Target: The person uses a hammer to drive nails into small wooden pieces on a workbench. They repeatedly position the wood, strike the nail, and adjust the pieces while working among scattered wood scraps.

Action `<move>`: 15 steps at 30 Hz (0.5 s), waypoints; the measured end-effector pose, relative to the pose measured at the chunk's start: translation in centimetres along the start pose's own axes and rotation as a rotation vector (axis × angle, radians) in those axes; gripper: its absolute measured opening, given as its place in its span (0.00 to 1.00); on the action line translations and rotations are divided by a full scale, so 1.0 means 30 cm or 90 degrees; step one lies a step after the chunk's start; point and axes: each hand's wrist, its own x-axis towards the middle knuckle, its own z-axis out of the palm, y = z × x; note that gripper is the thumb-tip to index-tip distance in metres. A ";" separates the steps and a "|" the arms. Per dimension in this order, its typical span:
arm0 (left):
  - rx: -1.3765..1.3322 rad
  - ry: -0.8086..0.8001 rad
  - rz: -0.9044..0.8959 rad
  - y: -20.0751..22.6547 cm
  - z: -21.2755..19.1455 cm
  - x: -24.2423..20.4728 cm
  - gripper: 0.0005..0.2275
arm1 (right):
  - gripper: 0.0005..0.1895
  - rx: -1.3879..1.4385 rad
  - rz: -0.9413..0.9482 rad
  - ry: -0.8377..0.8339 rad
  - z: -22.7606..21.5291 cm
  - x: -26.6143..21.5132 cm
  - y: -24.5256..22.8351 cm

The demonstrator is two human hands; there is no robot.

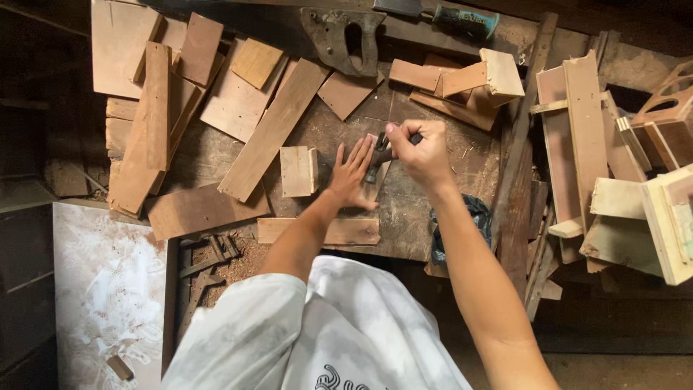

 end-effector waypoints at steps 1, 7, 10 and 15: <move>0.003 0.010 -0.024 0.009 0.019 0.001 0.72 | 0.20 0.038 0.005 0.027 0.001 -0.007 0.001; -0.026 0.066 -0.057 0.005 0.018 -0.007 0.71 | 0.19 0.018 -0.027 0.082 0.067 -0.087 -0.003; -0.023 0.013 -0.071 0.024 0.014 0.000 0.73 | 0.21 -0.031 -0.066 0.100 0.059 -0.115 -0.003; -0.042 -0.025 -0.115 0.035 0.082 -0.025 0.67 | 0.18 -0.065 -0.080 0.118 0.092 -0.164 -0.086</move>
